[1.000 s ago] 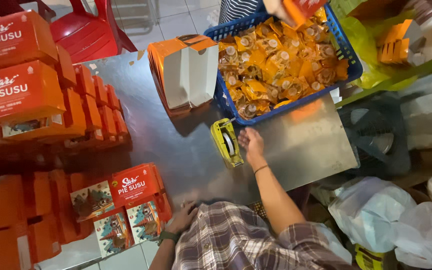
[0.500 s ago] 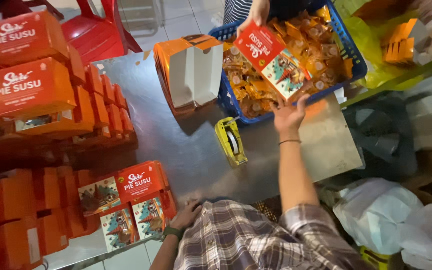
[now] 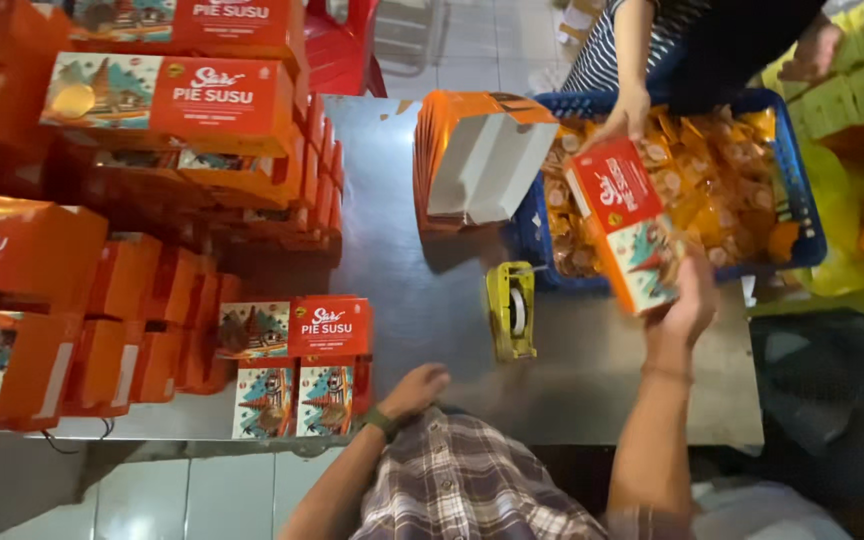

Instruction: The person assembles cardboard boxes, places individually wrapped snacks from a basket into the boxes, and uses a tape dispenser to seal the boxes.

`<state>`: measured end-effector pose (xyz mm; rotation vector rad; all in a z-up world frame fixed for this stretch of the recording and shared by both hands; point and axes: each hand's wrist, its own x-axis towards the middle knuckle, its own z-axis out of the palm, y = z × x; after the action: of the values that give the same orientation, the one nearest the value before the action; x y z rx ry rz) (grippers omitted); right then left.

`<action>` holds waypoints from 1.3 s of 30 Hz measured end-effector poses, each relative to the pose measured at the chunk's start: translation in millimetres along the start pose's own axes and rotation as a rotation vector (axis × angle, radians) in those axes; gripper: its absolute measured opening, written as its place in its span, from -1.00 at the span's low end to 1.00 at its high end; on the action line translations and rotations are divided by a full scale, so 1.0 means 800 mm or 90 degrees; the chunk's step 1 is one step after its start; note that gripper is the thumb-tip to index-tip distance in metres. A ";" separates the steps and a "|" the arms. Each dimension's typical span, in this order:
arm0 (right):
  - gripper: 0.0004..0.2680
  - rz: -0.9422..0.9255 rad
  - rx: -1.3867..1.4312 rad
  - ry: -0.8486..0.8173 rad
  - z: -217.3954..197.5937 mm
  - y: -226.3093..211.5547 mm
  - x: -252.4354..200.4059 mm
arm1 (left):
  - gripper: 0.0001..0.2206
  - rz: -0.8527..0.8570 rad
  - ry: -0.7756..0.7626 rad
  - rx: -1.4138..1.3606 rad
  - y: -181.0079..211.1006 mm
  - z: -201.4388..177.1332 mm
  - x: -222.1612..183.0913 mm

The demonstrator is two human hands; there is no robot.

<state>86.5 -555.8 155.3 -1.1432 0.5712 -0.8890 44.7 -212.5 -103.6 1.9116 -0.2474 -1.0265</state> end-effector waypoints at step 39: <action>-0.54 0.607 -0.036 -0.401 -0.057 0.264 -0.269 | -0.24 0.071 0.150 0.258 0.075 -0.041 0.001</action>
<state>-1.7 -369.0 -68.4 -0.9631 0.5232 0.3068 83.2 -225.4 -48.4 2.3325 -0.4460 -0.7045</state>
